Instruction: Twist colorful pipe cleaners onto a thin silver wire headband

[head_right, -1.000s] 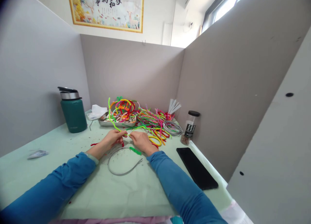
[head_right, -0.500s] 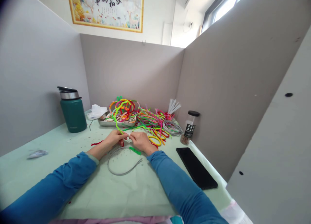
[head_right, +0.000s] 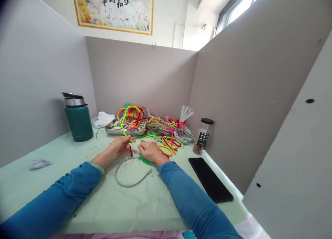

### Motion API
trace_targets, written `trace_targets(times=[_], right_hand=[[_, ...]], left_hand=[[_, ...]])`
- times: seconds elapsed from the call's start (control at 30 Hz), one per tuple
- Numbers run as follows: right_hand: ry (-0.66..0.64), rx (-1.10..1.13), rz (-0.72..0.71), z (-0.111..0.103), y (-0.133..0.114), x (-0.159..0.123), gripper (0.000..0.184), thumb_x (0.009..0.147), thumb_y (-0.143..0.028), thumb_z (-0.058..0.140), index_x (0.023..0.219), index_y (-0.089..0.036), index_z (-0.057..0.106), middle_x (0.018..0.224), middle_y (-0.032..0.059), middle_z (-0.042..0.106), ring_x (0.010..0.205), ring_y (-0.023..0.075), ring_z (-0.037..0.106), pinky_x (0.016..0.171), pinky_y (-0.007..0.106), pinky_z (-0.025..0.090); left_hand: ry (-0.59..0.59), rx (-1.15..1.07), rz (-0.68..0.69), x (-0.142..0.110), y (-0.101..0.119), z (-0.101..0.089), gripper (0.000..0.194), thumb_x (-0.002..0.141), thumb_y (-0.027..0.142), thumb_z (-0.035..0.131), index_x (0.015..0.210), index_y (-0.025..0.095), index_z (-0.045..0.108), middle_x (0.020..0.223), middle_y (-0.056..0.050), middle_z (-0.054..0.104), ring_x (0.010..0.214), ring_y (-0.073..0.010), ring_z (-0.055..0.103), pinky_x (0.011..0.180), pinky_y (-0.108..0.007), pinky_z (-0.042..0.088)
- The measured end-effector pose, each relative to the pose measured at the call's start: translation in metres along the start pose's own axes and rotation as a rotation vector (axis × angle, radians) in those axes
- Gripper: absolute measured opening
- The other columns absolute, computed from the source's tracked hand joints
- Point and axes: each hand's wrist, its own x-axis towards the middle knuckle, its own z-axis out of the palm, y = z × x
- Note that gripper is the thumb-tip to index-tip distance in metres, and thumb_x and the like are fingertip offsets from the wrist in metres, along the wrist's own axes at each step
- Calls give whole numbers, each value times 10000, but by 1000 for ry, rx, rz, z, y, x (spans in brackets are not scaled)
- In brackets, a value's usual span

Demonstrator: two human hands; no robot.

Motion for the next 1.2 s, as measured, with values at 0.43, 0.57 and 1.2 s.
trace_targets(times=[0.43, 0.57, 1.2], right_hand=[[3, 19, 53, -8, 10, -1, 395, 895, -408, 330, 711, -174, 589, 702, 24, 591, 633, 116, 473, 597, 234, 289], [65, 51, 94, -14, 12, 0, 362, 883, -418, 361, 779, -171, 605, 791, 48, 595, 753, 135, 501, 692, 244, 327], [257, 847, 586, 1, 26, 16, 241, 761, -346, 422, 637, -153, 497, 561, -11, 531, 412, 75, 452, 407, 192, 338]], left_hand=[[126, -80, -24, 3, 8, -3, 185, 817, 304, 451, 791, 138, 529, 461, 55, 445, 306, -36, 306, 367, -183, 311], [80, 73, -26, 3, 4, 1, 269, 770, 414, 502, 799, 151, 549, 338, 101, 276, 285, -46, 235, 349, -172, 270], [-295, 582, -80, -14, -3, 23, 374, 673, 500, 561, 723, 138, 641, 302, 73, 312, 294, -58, 231, 345, -198, 161]])
